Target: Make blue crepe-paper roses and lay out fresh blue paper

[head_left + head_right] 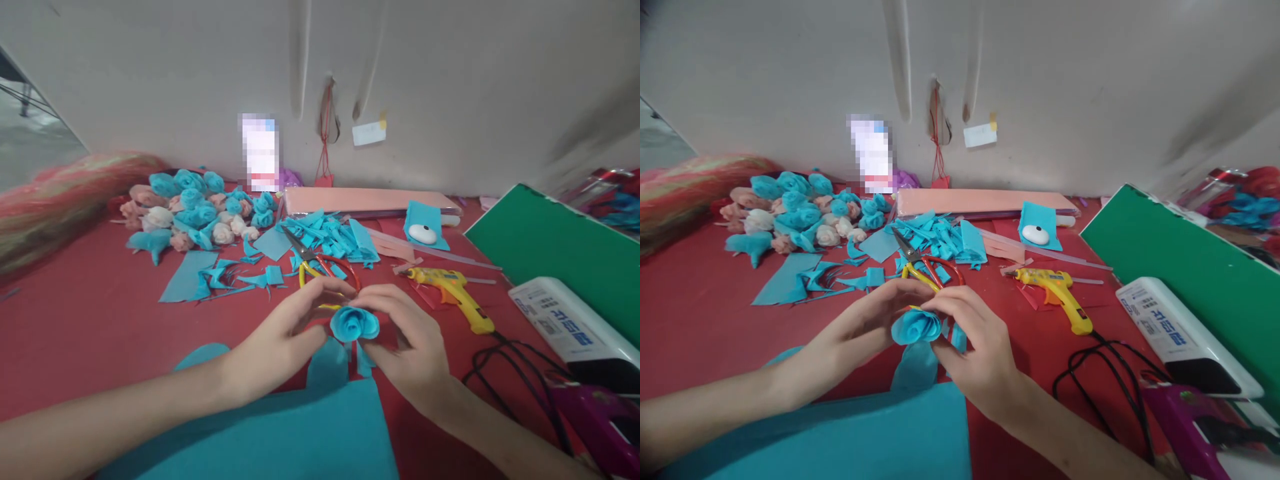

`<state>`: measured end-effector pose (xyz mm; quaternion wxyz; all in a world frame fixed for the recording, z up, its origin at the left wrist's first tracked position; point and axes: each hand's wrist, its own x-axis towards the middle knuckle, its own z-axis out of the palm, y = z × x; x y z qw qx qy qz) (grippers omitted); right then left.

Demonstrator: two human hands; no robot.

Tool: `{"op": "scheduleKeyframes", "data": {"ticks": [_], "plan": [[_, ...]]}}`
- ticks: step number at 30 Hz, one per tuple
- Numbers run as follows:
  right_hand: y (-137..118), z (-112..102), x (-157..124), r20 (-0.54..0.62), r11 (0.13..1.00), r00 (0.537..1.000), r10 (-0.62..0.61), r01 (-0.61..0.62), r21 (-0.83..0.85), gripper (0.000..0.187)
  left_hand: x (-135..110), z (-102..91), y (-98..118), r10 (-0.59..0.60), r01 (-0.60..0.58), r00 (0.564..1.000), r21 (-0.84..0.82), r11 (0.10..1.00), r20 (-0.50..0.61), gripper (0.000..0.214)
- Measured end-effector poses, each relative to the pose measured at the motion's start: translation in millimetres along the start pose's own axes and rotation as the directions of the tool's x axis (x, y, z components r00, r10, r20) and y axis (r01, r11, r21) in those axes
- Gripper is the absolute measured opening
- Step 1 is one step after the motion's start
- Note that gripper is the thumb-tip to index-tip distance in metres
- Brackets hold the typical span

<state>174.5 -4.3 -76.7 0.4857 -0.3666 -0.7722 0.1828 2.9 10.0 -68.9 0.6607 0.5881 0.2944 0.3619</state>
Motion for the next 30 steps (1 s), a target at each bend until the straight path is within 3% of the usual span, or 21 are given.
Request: {"op": "scheduleKeyframes", "data": {"ticks": [3, 10, 19, 30], "plan": [[0.1, -0.8, -1.1, -0.001, 1.0, 1.0, -0.006, 0.006, 0.0, 0.031, -0.5, -1.0, -0.1, 0.004, -0.002, 1.0, -0.077, 0.997, 0.025, 0.026], [-1.0, -3.6, -1.4, -0.013, 0.996, 0.996, -0.085, 0.085, -0.032, 0.032, -4.6, 6.6, 18.8, -0.076, 0.074, 0.996, 0.03, 0.997, 0.048, 0.032], [-4.7, -4.9, -4.0, -0.009, 0.975, 0.988, -0.156, 0.152, -0.159, 0.034, -8.3, 9.6, 17.8, -0.05, 0.046, 0.997, 0.057, 0.997, 0.064, 0.031], [-6.0, -5.4, -2.1, 0.039, 0.983, 0.99, -0.138, 0.142, -0.119, 0.029, -4.5, 12.8, 16.0, -0.075, 0.077, 0.997, 0.065, 0.995, -0.03, 0.026]]}}
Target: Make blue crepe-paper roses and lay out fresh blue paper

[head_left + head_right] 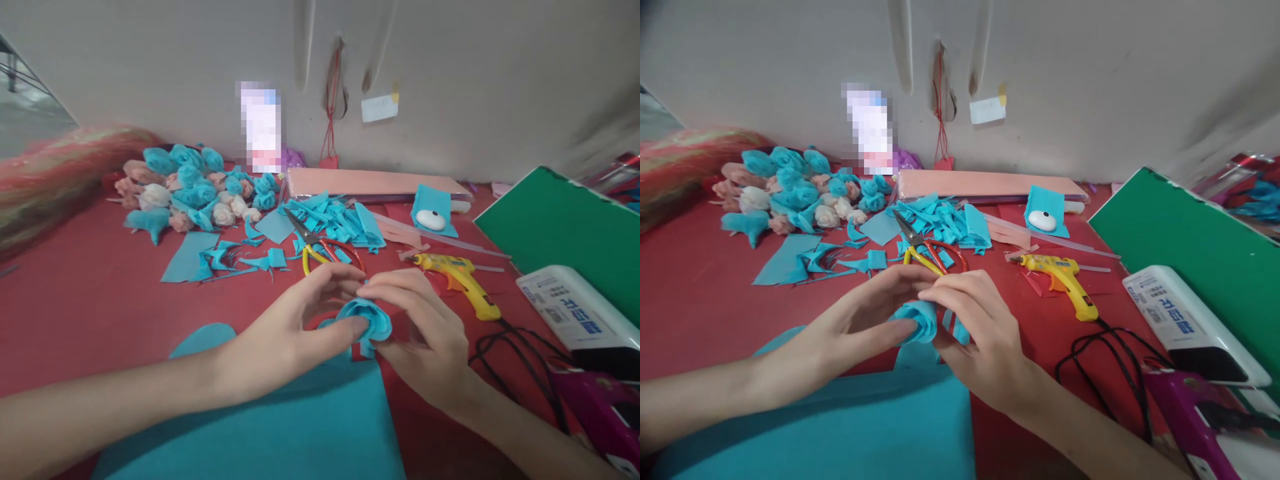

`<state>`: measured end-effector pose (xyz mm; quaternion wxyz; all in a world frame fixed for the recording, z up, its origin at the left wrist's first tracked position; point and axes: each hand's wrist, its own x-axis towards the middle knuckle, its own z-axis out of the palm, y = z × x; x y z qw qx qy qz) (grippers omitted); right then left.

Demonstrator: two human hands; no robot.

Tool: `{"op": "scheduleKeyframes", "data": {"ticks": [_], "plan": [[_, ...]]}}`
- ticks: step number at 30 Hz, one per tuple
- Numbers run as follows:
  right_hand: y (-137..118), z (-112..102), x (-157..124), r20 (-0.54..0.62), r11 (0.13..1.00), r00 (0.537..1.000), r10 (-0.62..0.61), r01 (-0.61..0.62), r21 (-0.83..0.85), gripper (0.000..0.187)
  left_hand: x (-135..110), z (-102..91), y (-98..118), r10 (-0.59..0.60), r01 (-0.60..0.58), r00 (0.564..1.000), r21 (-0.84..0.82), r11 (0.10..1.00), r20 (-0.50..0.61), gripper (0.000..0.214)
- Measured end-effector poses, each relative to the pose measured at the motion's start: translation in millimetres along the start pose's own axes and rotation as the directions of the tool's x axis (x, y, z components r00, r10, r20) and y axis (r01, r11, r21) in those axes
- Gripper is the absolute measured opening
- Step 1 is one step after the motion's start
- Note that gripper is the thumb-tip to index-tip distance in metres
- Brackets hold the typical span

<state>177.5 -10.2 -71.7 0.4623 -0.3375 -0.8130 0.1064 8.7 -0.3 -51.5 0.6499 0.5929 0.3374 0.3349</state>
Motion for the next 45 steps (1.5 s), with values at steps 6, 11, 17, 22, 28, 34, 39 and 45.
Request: {"op": "scheduleKeyframes", "data": {"ticks": [6, 11, 17, 22, 28, 34, 39, 45], "plan": [[-0.7, 1.3, 1.5, 0.013, 0.998, 0.998, 0.057, -0.057, -0.031, 0.023, -0.4, 2.3, 0.2, -0.003, 0.003, 1.0, 0.005, 1.0, -0.031, 0.024], [-0.8, 2.5, 1.9, 0.004, 0.99, 0.99, 0.141, -0.141, 0.028, 0.027, -1.9, -0.7, -0.7, -0.053, 0.052, 0.999, -0.059, 0.997, -0.012, 0.021], [-2.4, 1.1, 4.9, -0.018, 0.977, 0.982, 0.189, -0.186, 0.107, 0.021, -1.9, -3.9, -7.0, -0.073, 0.072, 0.997, -0.082, 0.994, -0.015, 0.028], [-1.7, 0.1, 6.5, -0.008, 0.98, 0.987, 0.163, -0.161, 0.115, 0.021, -1.6, -2.0, -7.7, -0.092, 0.097, 0.995, -0.235, 0.967, 0.032, 0.023], [4.8, 4.1, 3.8, 0.017, 0.989, 0.99, 0.138, -0.138, 0.048, 0.026, 0.7, 0.3, -5.7, -0.064, 0.086, 0.995, -0.352, 0.932, 0.076, 0.015], [3.6, 4.4, 4.8, 0.044, 0.994, 0.994, 0.099, -0.097, -0.05, 0.026, 2.4, 2.3, -3.4, -0.164, 0.169, 0.985, -0.377, 0.911, 0.046, 0.016], [0.4, 2.8, 4.7, 0.07, 0.991, 0.991, 0.118, -0.113, -0.075, 0.028, 3.7, 4.7, -2.6, -0.227, 0.227, 0.971, -0.56, 0.796, 0.071, 0.016], [-2.0, -7.2, 12.2, 0.051, 0.98, 0.979, 0.199, -0.198, -0.023, 0.027, 7.0, 1.0, -1.7, -0.125, 0.246, 0.968, -0.705, 0.665, 0.22, 0.032]]}}
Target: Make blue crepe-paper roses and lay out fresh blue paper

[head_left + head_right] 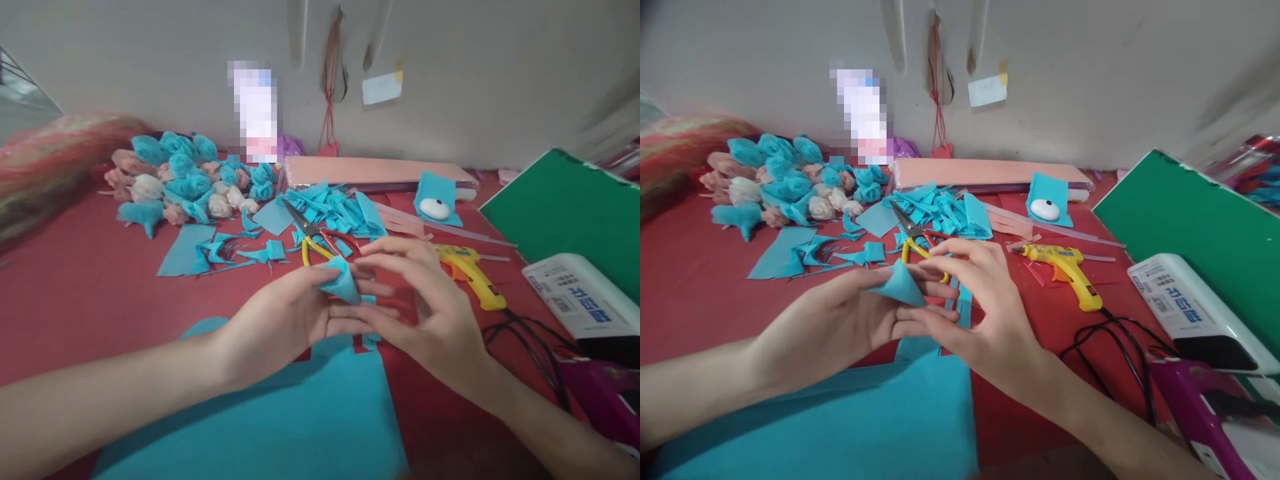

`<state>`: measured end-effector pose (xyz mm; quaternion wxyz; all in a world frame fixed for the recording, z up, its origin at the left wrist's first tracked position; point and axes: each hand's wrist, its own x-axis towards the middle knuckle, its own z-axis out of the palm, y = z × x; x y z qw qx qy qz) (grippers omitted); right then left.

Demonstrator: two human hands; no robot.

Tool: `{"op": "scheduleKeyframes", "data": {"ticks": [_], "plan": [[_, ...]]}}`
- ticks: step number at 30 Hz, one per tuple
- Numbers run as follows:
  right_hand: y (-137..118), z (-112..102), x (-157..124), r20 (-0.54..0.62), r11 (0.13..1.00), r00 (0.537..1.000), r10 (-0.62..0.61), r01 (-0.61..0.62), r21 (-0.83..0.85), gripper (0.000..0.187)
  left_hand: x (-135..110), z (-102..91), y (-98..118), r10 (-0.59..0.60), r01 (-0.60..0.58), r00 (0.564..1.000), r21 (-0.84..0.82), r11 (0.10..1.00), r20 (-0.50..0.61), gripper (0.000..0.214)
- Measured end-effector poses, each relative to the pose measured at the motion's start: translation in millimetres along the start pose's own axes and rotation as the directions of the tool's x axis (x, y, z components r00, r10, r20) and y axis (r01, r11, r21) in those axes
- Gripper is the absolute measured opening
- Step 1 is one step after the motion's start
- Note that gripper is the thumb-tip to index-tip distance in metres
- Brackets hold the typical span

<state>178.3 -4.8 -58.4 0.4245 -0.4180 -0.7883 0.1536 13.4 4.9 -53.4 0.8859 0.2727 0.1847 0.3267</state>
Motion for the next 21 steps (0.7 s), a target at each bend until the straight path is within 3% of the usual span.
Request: {"op": "scheduleKeyframes", "data": {"ticks": [10, 14, 21], "plan": [[-9.7, -19.0, 7.0, -0.072, 0.986, 0.992, 0.106, -0.096, 0.136, 0.013, -3.7, -3.1, 2.4, -0.011, 0.016, 0.997, -0.072, 0.997, 0.074, 0.042], [-13.1, -19.4, 7.0, -0.02, 0.989, 0.992, 0.121, -0.118, 0.093, 0.011, -3.7, -1.4, 1.6, 0.005, 0.004, 0.996, -0.1, 0.995, 0.09, 0.036], [-15.5, -13.2, 2.8, 0.075, 0.994, 0.997, 0.006, 0.002, -0.107, 0.018, -2.7, 6.1, -1.7, 0.021, -0.02, 1.0, -0.077, 0.997, 0.01, 0.026]]}}
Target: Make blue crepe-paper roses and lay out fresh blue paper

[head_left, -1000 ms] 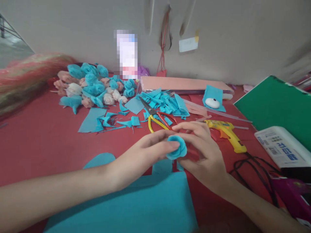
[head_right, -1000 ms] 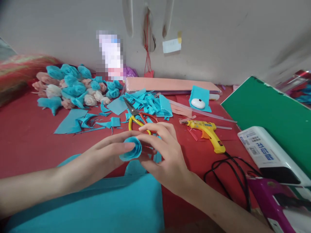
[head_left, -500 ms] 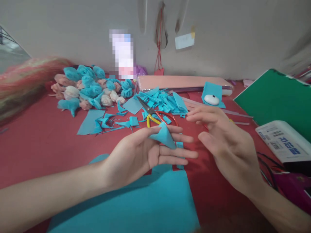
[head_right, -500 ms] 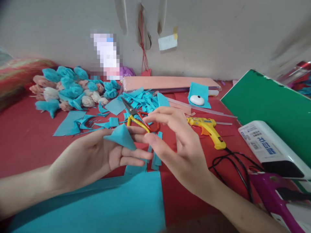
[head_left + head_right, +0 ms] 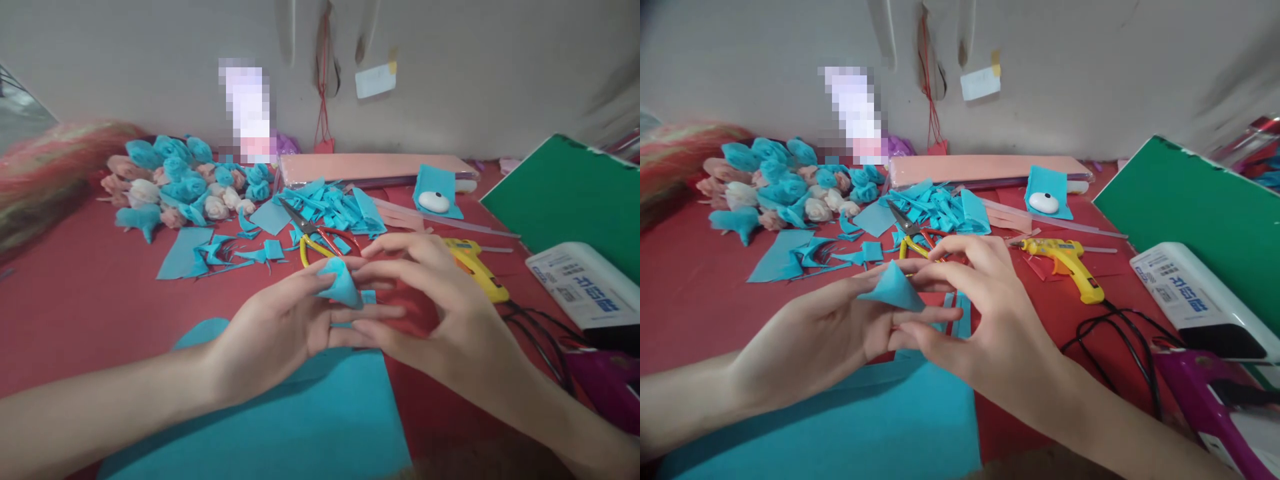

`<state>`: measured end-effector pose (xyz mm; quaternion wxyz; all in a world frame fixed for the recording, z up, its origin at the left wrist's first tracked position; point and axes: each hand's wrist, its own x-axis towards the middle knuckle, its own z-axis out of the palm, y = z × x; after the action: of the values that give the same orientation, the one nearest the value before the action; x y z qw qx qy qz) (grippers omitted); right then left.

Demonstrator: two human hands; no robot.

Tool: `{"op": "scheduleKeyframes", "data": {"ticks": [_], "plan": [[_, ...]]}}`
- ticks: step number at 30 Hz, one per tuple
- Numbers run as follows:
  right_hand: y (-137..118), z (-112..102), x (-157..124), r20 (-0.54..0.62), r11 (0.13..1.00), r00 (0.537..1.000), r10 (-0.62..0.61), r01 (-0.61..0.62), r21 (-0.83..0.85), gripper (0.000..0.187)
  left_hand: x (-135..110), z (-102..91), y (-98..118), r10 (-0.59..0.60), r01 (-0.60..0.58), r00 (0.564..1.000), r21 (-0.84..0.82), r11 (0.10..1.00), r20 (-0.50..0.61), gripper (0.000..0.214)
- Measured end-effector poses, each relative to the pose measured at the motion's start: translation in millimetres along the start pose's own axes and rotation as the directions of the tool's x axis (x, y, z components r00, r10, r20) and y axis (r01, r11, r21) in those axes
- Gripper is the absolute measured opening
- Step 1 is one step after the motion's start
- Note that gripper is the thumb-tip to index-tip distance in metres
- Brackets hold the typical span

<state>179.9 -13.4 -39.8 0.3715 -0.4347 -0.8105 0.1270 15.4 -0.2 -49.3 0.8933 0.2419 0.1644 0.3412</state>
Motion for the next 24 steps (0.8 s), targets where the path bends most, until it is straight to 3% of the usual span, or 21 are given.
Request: {"op": "scheduleKeyframes", "data": {"ticks": [5, 12, 20, 24], "plan": [[2.5, 6.9, -2.9, -0.014, 0.999, 1.0, -0.022, 0.021, -0.039, 0.019, -2.1, -2.8, -3.5, 0.059, -0.048, 0.996, 0.158, 0.986, -0.061, 0.017], [4.0, 12.4, -3.3, -0.061, 0.999, 0.998, -0.032, 0.032, -0.012, 0.023, -7.4, -5.8, -7.5, 0.122, -0.032, 0.976, 0.438, 0.898, -0.178, 0.029], [7.4, 9.1, -1.2, -0.091, 0.993, 0.994, -0.058, 0.067, 0.094, 0.023, -2.8, -0.3, -4.3, 0.115, -0.1, 0.987, 0.135, 0.986, -0.111, 0.026], [8.7, 14.4, -1.1, -0.055, 0.994, 0.998, 0.021, -0.015, 0.11, 0.025, -1.8, 0.6, -5.0, 0.045, -0.032, 0.988, 0.092, 0.995, -0.146, 0.029]]}}
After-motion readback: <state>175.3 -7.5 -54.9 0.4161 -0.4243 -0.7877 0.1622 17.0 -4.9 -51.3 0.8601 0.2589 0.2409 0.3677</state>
